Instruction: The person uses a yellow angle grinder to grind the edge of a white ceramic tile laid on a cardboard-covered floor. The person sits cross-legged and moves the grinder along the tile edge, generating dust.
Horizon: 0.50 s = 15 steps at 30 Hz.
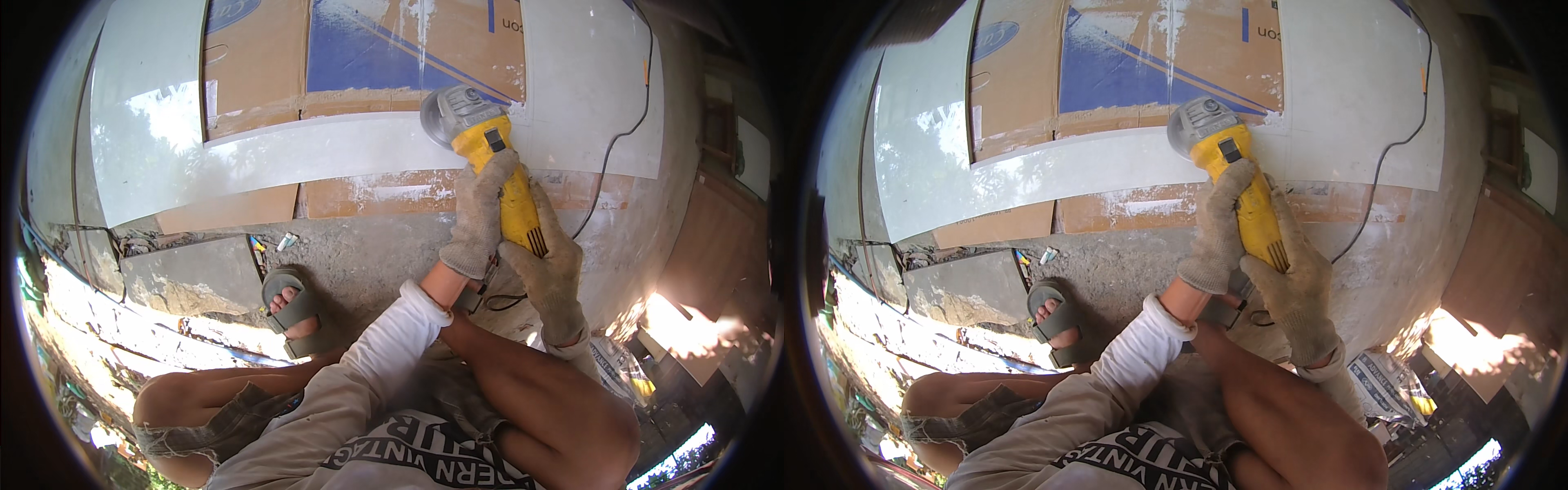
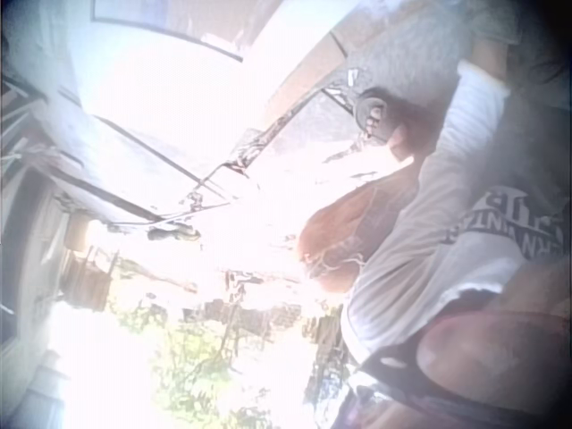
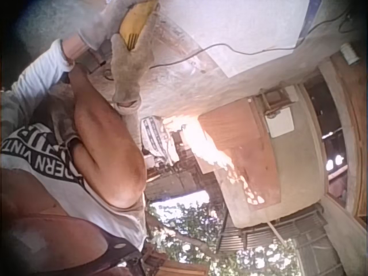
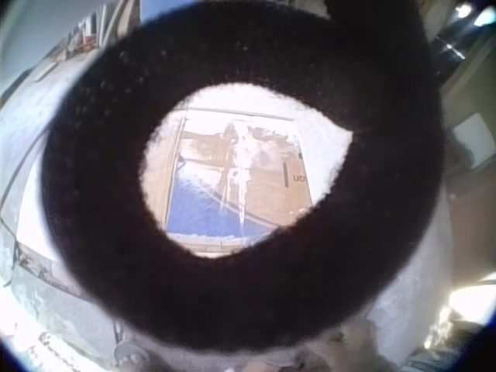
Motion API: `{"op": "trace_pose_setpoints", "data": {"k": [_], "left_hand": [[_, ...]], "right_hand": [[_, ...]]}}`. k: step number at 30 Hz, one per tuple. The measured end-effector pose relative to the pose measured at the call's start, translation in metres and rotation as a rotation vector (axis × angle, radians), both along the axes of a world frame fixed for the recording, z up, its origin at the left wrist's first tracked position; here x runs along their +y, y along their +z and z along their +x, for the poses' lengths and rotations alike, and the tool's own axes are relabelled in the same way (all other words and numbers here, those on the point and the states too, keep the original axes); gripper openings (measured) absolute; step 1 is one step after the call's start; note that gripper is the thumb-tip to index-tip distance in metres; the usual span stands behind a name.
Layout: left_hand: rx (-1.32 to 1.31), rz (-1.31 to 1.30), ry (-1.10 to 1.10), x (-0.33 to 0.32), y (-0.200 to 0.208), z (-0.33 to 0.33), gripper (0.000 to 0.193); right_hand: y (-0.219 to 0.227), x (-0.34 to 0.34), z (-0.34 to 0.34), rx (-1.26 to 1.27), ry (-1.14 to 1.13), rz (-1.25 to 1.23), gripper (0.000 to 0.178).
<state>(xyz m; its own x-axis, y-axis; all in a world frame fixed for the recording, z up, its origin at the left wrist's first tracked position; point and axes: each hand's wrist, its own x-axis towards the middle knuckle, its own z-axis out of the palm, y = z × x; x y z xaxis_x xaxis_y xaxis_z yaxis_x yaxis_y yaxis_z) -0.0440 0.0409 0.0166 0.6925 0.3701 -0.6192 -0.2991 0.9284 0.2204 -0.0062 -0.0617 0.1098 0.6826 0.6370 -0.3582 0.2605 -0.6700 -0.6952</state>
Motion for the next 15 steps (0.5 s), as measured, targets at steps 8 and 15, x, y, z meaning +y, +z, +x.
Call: {"op": "trace_pose_setpoints", "data": {"k": [8, 15], "left_hand": [[-0.027, -0.007, -0.007, -0.007, -0.005, 0.004, 0.036], [-0.039, -0.022, -0.044, -0.014, -0.012, 0.012, 0.036]], "right_hand": [[-0.006, -0.008, 0.002, -0.033, -0.011, 0.015, 0.086], [-0.004, -0.011, 0.007, -0.038, -0.044, -0.021, 0.086]]}}
